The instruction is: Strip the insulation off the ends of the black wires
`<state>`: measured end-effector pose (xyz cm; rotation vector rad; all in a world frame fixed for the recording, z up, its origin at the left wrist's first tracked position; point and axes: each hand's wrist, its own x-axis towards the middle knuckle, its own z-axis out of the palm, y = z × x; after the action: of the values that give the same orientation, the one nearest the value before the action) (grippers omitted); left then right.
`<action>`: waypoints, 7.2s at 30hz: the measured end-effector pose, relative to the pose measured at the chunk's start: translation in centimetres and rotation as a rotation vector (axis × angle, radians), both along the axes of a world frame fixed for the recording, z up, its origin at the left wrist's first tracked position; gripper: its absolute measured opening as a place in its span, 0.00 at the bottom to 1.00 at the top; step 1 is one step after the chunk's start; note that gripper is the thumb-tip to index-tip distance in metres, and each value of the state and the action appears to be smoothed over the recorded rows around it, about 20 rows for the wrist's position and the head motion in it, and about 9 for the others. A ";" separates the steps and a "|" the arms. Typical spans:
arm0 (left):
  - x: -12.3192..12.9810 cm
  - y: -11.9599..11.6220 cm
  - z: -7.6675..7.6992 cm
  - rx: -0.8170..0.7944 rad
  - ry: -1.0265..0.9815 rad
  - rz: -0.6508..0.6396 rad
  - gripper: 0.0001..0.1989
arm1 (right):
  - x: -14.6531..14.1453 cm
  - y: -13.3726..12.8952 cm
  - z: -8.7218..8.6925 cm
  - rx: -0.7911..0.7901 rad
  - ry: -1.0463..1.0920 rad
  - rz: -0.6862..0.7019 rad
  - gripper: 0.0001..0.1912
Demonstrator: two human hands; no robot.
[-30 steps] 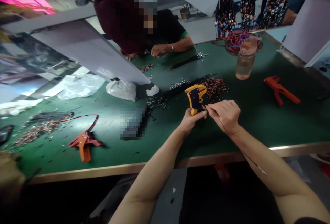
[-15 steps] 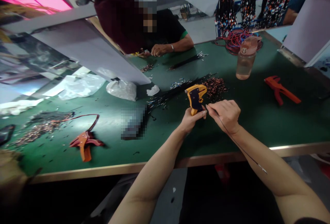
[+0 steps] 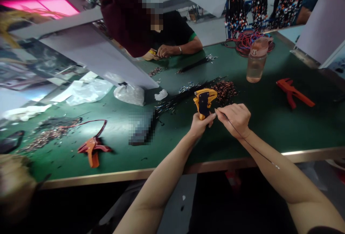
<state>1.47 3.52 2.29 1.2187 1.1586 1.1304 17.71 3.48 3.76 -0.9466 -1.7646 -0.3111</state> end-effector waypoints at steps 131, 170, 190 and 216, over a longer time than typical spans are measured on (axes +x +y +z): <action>-2.1 0.8 -0.3 -0.026 -0.274 -0.241 0.22 | 0.2 0.0 0.3 -0.269 0.130 0.278 0.11; -1.1 0.8 -0.1 0.019 -0.091 0.019 0.22 | 0.1 -0.2 0.6 -0.260 0.143 0.288 0.10; -2.5 0.7 -0.2 0.008 -0.370 -0.359 0.23 | 0.1 2.5 -0.2 -0.751 1.215 0.393 0.22; -4.5 1.1 0.3 0.020 -0.227 -0.319 0.26 | 1.4 3.5 -0.1 -0.720 1.122 0.299 0.22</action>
<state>-3.05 4.62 2.64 1.2055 0.7533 1.0088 19.09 6.96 3.62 -1.0077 -0.8908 0.9506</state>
